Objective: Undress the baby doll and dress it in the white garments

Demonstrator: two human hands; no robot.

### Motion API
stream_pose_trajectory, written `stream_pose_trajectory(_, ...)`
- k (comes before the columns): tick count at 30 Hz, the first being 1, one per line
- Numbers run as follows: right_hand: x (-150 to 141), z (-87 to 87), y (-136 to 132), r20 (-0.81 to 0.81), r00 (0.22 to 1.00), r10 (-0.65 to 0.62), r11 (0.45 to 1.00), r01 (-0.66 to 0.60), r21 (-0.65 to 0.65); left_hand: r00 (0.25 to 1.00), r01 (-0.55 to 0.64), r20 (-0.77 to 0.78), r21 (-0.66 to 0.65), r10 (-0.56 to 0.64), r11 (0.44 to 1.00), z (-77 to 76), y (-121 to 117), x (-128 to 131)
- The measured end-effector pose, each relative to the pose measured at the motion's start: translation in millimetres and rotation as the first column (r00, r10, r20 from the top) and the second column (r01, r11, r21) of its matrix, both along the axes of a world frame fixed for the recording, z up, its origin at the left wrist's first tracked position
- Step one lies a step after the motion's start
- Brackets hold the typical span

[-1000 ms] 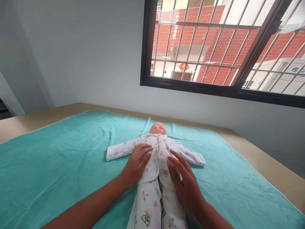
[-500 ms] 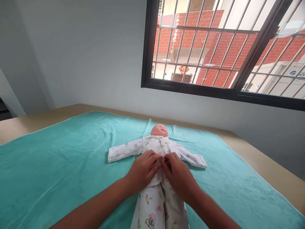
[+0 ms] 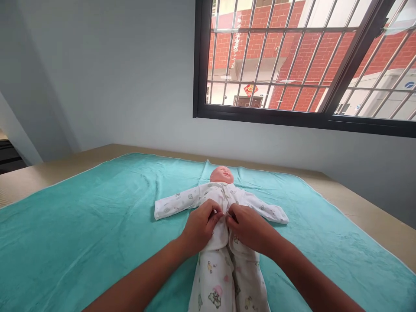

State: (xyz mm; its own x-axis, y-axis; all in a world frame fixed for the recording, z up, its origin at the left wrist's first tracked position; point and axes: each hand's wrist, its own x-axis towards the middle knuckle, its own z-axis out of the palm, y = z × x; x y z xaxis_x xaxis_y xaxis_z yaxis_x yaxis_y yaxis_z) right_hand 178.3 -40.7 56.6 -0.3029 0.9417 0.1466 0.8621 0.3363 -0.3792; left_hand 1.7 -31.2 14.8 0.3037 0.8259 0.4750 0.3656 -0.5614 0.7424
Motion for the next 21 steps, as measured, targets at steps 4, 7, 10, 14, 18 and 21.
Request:
stream_pose_trajectory(4, 12, -3.1, 9, -0.261, 0.965, 0.017, 0.985, -0.060, -0.160, 0.996, -0.005, 0.089, 0.050, 0.001, 0.999, 5.6, -7, 5)
stream_pose_trajectory(7, 15, -7.0, 13, -0.512, 0.856, -0.072, 0.920, -0.142, -0.366, 0.994, 0.017, 0.103, 0.015, -0.019, 1.000, 8.7, -11, 10)
stream_pose_trajectory(10, 14, -9.8, 14, -0.639, 0.759, -0.121, 0.882, -0.213, -0.420, 0.992, 0.063, 0.116, -0.085, -0.053, 0.994, 10.5, -10, 12)
stream_pose_trajectory(14, 12, -12.5, 13, -0.690, 0.709, -0.144, 0.879, -0.229, -0.419, 0.986, 0.087, 0.156, -0.193, -0.057, 0.977, 11.2, -5, 9)
stream_pose_trajectory(18, 15, -17.1, 13, -0.720, 0.682, -0.126, 0.864, -0.281, -0.417, 0.980, 0.095, 0.196, -0.253, -0.046, 0.963, 10.9, -2, 8)
stream_pose_trajectory(21, 17, -19.5, 13, -0.738, 0.668, -0.098, 0.861, -0.315, -0.399, 0.976, 0.106, 0.214, -0.257, -0.051, 0.961, 10.9, -2, 9)
